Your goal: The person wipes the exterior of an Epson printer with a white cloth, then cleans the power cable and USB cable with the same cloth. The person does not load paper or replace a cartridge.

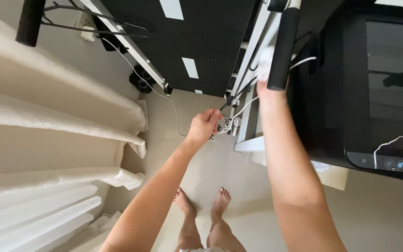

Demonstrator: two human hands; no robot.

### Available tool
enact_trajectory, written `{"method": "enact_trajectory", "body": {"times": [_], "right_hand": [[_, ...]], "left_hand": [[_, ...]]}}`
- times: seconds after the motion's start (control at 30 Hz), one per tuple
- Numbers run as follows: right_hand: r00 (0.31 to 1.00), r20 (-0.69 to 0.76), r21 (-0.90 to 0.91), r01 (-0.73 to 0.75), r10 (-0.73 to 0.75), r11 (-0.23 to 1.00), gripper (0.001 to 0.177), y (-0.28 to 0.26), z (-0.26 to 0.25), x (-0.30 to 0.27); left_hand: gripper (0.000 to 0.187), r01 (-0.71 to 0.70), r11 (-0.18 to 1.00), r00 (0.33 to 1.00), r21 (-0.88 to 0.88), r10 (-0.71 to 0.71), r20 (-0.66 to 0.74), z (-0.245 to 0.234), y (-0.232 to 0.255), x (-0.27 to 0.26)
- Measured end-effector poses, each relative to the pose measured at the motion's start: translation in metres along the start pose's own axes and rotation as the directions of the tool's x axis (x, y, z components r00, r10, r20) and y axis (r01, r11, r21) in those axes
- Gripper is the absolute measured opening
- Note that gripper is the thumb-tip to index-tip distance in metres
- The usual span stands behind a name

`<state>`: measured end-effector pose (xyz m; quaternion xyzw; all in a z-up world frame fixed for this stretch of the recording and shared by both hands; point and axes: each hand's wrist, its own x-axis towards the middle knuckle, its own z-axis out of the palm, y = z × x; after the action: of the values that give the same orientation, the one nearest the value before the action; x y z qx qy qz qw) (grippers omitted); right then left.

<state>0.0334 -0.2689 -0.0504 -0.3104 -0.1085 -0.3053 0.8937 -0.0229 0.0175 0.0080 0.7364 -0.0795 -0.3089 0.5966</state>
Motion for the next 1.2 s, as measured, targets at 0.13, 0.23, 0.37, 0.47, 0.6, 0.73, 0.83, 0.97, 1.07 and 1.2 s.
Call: {"method": "enact_trajectory", "body": {"times": [0.13,0.23,0.37,0.47,0.6,0.73,0.83,0.97,1.07,1.2], "right_hand": [[0.812,-0.536,-0.066,-0.314,0.232,0.947,0.017,0.018,0.038,-0.057],[0.806,-0.526,-0.051,-0.349,0.272,0.936,0.023,0.041,0.073,-0.106],[0.789,-0.486,-0.075,-0.466,0.376,0.882,0.026,0.060,0.113,-0.163],[0.739,-0.537,-0.162,-0.563,0.406,0.811,0.026,0.070,0.133,-0.204],[0.774,-0.482,-0.155,-0.537,0.411,0.829,0.028,0.069,0.141,-0.232],[0.757,-0.481,-0.092,-0.545,0.442,0.834,0.027,0.056,0.138,-0.240],[0.757,-0.484,-0.104,-0.548,0.439,0.830,0.027,0.051,0.141,-0.256],[0.781,-0.415,-0.112,-0.552,0.466,0.826,0.028,0.072,0.161,-0.312],[0.749,-0.463,-0.190,-0.607,0.475,0.772,0.033,0.097,0.189,-0.361],[0.742,-0.447,-0.087,-0.593,0.500,0.800,0.030,0.084,0.227,-0.361]], "left_hand": [[0.033,0.050,0.990,0.999,-0.128,-0.048,0.019,0.000,-0.013,-0.008],[0.030,0.011,0.999,1.000,-0.047,-0.011,-0.009,-0.003,-0.023,-0.018],[0.033,-0.117,0.963,0.991,0.241,0.127,-0.028,-0.019,-0.043,-0.035],[0.039,-0.223,0.885,0.969,0.409,0.246,-0.006,-0.031,-0.062,-0.049],[0.024,-0.028,0.810,1.000,0.586,0.017,0.024,-0.049,-0.094,-0.082],[0.025,-0.002,0.799,0.999,0.601,0.029,-0.036,-0.072,-0.122,-0.128],[0.027,-0.040,0.826,0.997,0.562,0.072,-0.035,-0.084,-0.129,-0.155],[0.028,-0.131,0.871,0.985,0.473,0.168,-0.037,-0.082,-0.135,-0.185],[0.040,-0.243,0.903,0.960,0.356,0.276,-0.046,-0.082,-0.138,-0.204],[0.035,-0.426,0.837,0.876,0.344,0.477,-0.074,-0.087,-0.137,-0.226]]}}
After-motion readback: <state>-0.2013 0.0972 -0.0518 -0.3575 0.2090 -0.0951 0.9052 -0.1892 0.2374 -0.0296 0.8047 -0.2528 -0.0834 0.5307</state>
